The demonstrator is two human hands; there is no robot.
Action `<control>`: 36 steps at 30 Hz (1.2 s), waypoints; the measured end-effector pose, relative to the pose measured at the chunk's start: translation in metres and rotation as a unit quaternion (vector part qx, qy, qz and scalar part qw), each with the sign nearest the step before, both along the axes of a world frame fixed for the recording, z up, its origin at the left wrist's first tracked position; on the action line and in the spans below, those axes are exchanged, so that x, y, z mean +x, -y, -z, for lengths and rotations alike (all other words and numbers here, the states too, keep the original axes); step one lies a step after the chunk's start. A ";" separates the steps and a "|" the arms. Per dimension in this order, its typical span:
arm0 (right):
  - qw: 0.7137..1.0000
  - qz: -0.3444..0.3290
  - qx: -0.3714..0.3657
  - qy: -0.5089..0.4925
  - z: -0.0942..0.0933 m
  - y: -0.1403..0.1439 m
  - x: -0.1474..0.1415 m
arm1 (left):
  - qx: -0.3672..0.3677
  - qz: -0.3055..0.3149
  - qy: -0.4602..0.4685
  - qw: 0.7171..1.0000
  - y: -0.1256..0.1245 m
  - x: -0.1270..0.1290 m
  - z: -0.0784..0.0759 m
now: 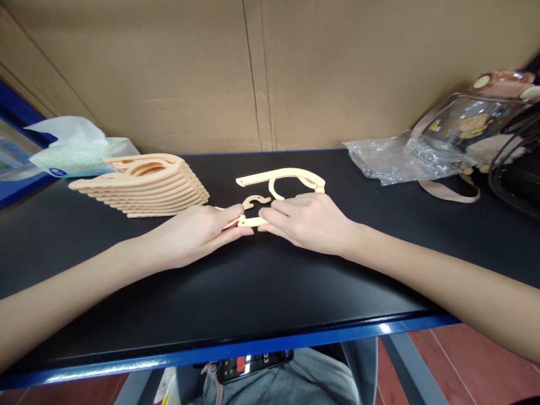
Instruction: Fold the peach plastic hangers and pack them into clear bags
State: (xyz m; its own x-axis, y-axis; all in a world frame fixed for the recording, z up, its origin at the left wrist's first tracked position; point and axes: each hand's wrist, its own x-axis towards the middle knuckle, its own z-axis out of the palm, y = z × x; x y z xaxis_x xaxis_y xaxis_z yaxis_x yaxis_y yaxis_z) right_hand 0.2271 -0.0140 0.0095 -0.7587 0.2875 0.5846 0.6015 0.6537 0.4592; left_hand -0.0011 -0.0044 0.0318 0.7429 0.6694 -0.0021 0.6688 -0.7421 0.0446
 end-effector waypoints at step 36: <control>1.000 0.001 -0.013 -0.013 -0.001 0.003 0.001 | 0.000 0.002 0.034 0.999 0.000 0.000 0.007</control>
